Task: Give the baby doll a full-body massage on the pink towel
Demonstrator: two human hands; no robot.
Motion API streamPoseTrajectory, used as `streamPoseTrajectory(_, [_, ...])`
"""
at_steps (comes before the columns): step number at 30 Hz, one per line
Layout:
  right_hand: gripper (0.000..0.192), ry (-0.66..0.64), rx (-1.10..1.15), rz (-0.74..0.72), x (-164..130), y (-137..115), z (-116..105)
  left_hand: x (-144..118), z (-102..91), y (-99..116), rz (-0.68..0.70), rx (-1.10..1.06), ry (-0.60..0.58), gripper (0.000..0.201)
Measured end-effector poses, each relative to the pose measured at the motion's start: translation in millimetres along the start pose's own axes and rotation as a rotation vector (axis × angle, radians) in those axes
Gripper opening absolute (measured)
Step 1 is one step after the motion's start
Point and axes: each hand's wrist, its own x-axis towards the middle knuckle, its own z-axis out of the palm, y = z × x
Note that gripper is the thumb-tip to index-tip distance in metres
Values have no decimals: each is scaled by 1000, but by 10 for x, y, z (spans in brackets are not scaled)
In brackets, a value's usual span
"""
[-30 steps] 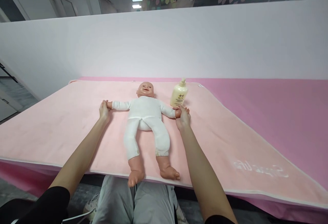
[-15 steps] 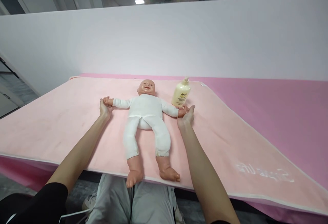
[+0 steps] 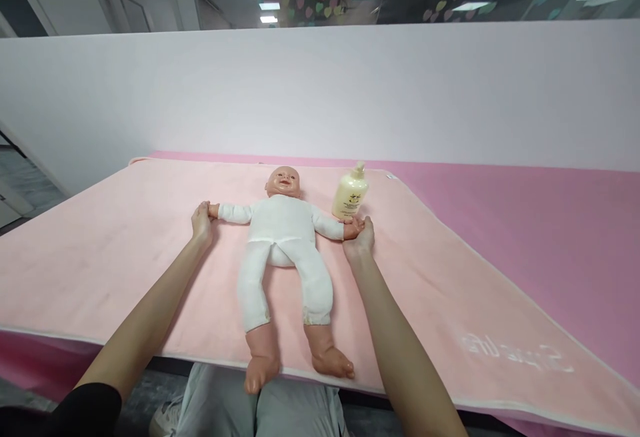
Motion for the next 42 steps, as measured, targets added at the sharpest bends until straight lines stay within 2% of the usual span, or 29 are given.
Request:
streamPoseTrajectory(3, [27, 15, -21, 4, -2, -1, 4, 11, -7, -30, 27, 12, -16, 18])
streamPoseTrajectory(7, [23, -40, -42, -28, 1, 12, -25, 41, -21, -67, 53, 24, -48, 20])
streamPoseTrajectory(12, [20, 78, -70, -80, -65, 29, -23, 17, -25, -57, 58, 46, -62, 23])
streamPoseTrajectory(18, [15, 58, -72, -28, -94, -2, 12, 6, -23, -33, 40, 57, -36, 24])
streamPoseTrajectory(23, [45, 117, 63, -45, -93, -35, 29, -16, 4, 14, -33, 41, 22, 42])
streamPoseTrajectory(25, [47, 92, 80, -36, -88, -41, 26, -17, 9, 16, -70, 19, 32, 45])
streamPoseTrajectory(30, [29, 38, -4, 56, -53, -39, 6, 3, -16, -30, 17, 41, -24, 27])
streamPoseTrajectory(33, [16, 22, 1, 13, -43, -29, -5, -4, -25, -35, 26, 28, -62, 27])
streamPoseTrajectory(36, [19, 64, 15, -24, -60, -20, -9, -25, -15, -16, 31, 44, -71, 30])
streamPoseTrajectory(42, [17, 61, -54, -23, -107, -27, 0, -33, -2, -11, 49, 87, -47, 28])
